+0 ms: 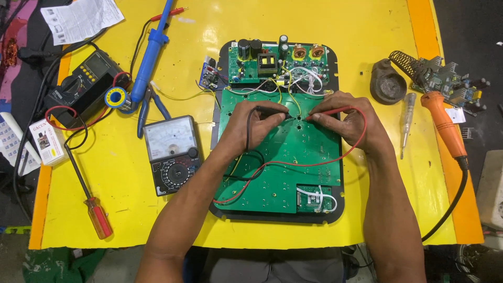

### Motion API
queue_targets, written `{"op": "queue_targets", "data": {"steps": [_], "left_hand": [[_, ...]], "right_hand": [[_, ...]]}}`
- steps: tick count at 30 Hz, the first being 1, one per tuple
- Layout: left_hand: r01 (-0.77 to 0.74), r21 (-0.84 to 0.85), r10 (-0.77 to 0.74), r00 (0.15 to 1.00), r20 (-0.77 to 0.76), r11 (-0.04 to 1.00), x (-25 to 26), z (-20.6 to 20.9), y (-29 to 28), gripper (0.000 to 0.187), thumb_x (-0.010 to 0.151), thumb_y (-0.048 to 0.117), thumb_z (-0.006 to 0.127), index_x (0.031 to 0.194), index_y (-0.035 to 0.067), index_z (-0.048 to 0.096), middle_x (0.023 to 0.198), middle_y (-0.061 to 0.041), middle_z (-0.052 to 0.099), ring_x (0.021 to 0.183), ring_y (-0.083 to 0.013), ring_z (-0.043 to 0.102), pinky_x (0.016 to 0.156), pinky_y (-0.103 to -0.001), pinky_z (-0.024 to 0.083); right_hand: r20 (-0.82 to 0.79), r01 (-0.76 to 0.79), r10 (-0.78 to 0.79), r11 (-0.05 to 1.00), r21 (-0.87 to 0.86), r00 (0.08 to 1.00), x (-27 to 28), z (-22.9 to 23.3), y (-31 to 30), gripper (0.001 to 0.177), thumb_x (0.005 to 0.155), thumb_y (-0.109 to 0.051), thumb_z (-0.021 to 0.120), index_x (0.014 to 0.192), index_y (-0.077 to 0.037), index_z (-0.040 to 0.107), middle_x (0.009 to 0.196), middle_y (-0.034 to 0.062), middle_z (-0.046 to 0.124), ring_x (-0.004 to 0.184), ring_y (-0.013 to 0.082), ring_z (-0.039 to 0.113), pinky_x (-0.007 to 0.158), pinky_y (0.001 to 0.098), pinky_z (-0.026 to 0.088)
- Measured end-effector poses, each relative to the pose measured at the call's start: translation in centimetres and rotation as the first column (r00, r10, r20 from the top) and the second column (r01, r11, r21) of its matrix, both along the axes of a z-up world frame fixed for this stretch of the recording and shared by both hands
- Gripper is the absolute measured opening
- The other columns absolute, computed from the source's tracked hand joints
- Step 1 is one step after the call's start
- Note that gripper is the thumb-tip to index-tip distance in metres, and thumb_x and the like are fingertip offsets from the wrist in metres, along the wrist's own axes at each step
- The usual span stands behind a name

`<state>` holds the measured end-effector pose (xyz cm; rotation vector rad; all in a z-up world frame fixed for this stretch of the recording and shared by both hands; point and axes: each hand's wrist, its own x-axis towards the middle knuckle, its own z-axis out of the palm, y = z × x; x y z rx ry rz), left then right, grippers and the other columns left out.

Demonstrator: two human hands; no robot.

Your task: The person uses a multimeter to test a green circuit board placed on a yellow workbench. They connect the multimeter probes to various points on the board, moving the probes to different components and solder points throughout the clip.

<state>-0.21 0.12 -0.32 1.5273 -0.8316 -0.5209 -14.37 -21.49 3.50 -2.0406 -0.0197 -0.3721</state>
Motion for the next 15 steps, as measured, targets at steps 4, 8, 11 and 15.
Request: {"op": "queue_targets", "data": {"steps": [4,8,11,15], "left_hand": [[-0.001,-0.003,0.001,1.000,0.011,1.000,0.0,-0.2,-0.1,0.020,0.092,0.015,0.076,0.111,0.018,0.082,0.098,-0.020,0.079,0.100,-0.0399,0.075,0.086,-0.048,0.063],[-0.003,0.015,0.003,0.999,0.032,1.000,0.0,0.0,0.0,0.019,0.093,0.016,0.075,0.111,0.017,0.081,0.098,-0.020,0.079,0.100,-0.0401,0.075,0.086,-0.048,0.063],[0.019,0.010,-0.019,1.000,0.013,1.000,0.1,0.3,0.1,0.019,0.094,0.017,0.075,0.112,0.016,0.080,0.100,-0.021,0.078,0.101,-0.0421,0.074,0.086,-0.051,0.063],[0.054,0.023,-0.054,0.998,0.010,0.998,0.0,0.9,0.3,0.019,0.093,0.018,0.077,0.112,0.018,0.080,0.101,-0.018,0.079,0.102,-0.0383,0.075,0.087,-0.049,0.063]], "right_hand": [[0.000,0.000,0.000,1.000,-0.009,1.000,0.0,-0.3,-0.2,0.013,0.088,-0.005,0.083,0.101,-0.003,0.081,0.092,0.0210,0.075,0.094,0.0334,0.069,0.103,0.0486,0.045],[0.007,0.004,-0.003,1.000,-0.017,1.000,0.1,-0.3,-0.1,0.013,0.088,-0.006,0.083,0.100,-0.002,0.081,0.091,0.0210,0.075,0.093,0.0328,0.069,0.102,0.0480,0.045],[0.000,0.005,-0.005,1.000,0.027,1.000,0.1,-0.5,-0.1,0.012,0.088,-0.007,0.084,0.098,-0.003,0.081,0.089,0.0191,0.075,0.092,0.0304,0.068,0.102,0.0458,0.044],[-0.001,-0.007,0.007,0.998,0.059,1.000,0.2,-0.5,-0.1,0.011,0.087,-0.008,0.084,0.097,-0.004,0.081,0.089,0.0182,0.075,0.092,0.0297,0.068,0.101,0.0447,0.044]]}}
